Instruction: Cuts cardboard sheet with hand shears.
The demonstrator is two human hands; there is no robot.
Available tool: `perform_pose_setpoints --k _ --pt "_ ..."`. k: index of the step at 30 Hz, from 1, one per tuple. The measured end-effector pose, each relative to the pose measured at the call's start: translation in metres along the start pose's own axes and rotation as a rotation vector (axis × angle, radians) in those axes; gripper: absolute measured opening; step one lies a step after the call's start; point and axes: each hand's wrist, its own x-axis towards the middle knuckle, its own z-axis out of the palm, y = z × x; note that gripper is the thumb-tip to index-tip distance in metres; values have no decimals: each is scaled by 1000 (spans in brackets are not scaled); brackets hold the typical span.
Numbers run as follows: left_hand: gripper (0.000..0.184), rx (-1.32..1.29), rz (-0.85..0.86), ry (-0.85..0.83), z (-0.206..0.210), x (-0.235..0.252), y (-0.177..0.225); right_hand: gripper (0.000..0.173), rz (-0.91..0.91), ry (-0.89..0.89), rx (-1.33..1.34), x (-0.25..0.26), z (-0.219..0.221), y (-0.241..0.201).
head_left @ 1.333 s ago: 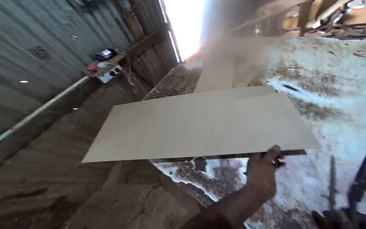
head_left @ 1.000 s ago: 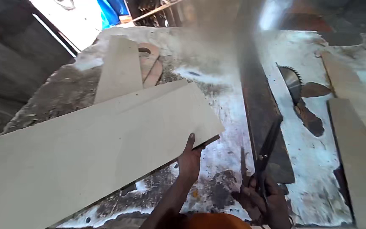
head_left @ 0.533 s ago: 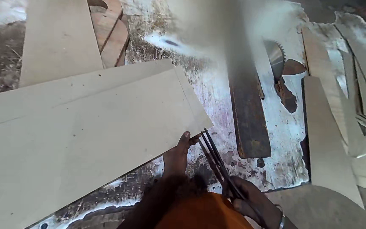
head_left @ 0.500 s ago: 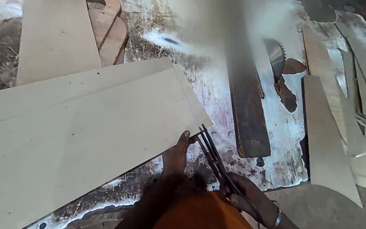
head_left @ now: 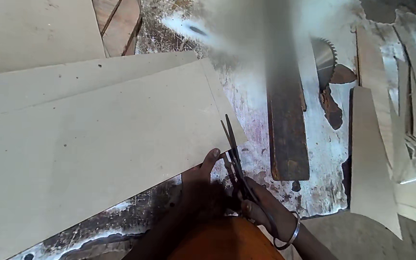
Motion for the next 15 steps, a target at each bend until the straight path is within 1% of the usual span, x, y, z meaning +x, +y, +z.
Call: perform_pose_setpoints --k 2,6,10,12,15 --pt "13 54 0 -3 -1 0 2 78 5 -4 7 1 0 -2" --pt "14 264 -49 9 -4 -1 4 80 8 -12 19 3 0 -3" --pt "16 335 -94 16 -4 -2 6 80 7 -32 71 4 1 -3" --pt "19 399 -110 6 -4 -2 9 80 19 -27 70 5 2 -4" --pt "27 621 -56 -68 -5 -2 13 79 26 7 57 6 4 -3"
